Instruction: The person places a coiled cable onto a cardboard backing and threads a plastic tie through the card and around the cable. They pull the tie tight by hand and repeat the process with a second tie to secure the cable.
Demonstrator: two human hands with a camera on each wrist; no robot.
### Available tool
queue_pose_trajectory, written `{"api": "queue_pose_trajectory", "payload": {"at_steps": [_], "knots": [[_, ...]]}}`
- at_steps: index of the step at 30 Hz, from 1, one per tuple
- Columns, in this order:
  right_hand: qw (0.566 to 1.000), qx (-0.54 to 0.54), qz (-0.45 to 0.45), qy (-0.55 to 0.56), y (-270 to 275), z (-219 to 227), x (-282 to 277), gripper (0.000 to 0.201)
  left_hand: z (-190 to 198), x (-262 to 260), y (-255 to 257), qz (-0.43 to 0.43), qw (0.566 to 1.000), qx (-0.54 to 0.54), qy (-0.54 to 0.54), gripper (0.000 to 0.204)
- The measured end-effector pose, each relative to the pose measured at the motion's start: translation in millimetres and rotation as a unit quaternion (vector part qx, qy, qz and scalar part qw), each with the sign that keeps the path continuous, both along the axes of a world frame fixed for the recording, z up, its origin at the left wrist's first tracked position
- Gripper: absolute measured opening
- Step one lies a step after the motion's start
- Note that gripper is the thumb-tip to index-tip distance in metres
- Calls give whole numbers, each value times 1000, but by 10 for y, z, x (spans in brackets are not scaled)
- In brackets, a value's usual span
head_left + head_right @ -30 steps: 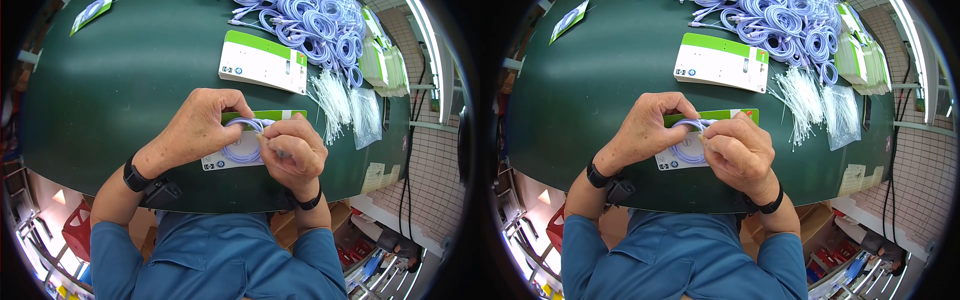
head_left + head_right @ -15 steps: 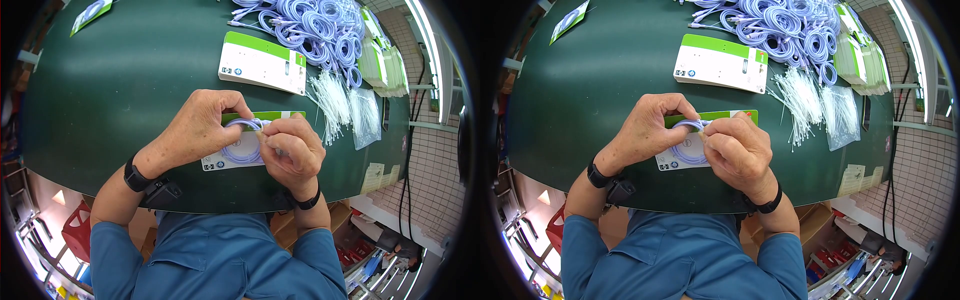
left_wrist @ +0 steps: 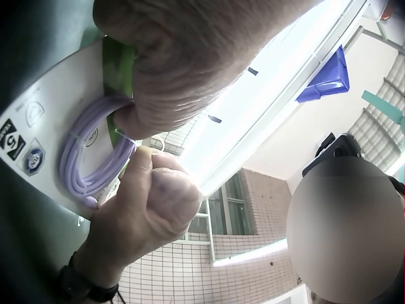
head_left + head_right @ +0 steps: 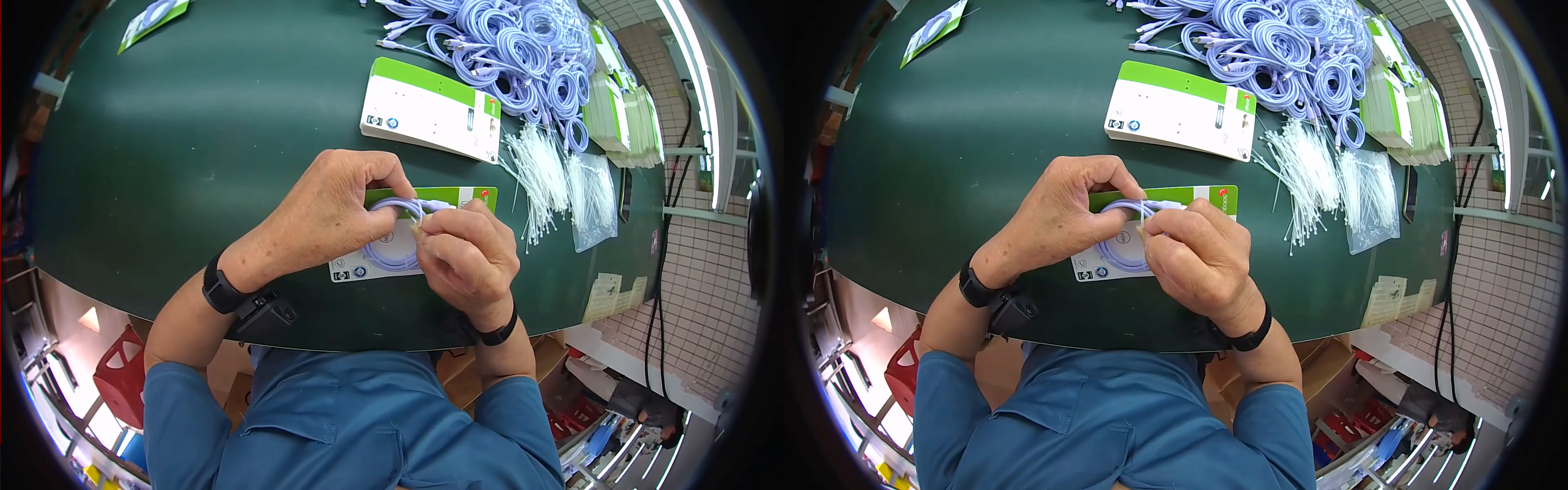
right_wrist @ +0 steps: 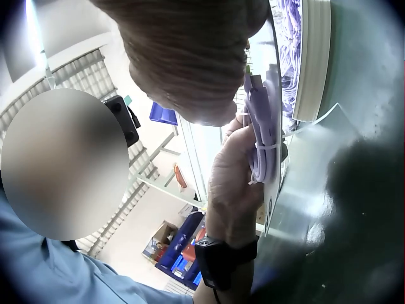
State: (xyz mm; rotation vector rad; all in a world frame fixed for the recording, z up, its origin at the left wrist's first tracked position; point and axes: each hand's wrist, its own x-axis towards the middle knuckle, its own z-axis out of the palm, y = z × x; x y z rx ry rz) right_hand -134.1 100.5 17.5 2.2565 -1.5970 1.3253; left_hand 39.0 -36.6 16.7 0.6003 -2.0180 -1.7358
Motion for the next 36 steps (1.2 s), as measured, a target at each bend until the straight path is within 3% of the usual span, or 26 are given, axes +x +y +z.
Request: {"api": "queue_pose_trajectory", "payload": {"at_steps": [18,21,23,25,26,29,30,32,33,35,36], "knots": [[994,66,-4,83,-49,135,49,23,-49,-16,-41,-14,999,30,-9,16],[998,11,-23,-53,-39,141,-90,17,-1,-11,-58,-18,999,37,-13,16],[988,-11,-121,-92,72,195,-313,11,29,5,-56,-22,998,63,-8,15],[936,29,-202,-289,122,154,-471,12,42,20,-49,-29,998,64,-1,15],[934,24,-206,-291,118,116,-528,12,51,23,-48,-32,997,66,9,15],[872,203,-129,-427,85,-1,-663,14,82,28,-48,-43,996,70,19,16],[871,199,-131,-429,75,-22,-640,14,88,33,-44,-44,996,75,20,16],[913,249,78,-314,-3,-67,-530,28,94,38,-42,-47,996,79,22,17],[914,246,77,-314,-7,-161,-478,28,92,41,-38,-47,995,79,24,17],[724,388,165,-546,49,-367,-358,44,89,45,-36,-45,995,82,31,17],[726,390,165,-543,86,-345,-301,44,91,45,-41,-44,995,82,35,17]]}}
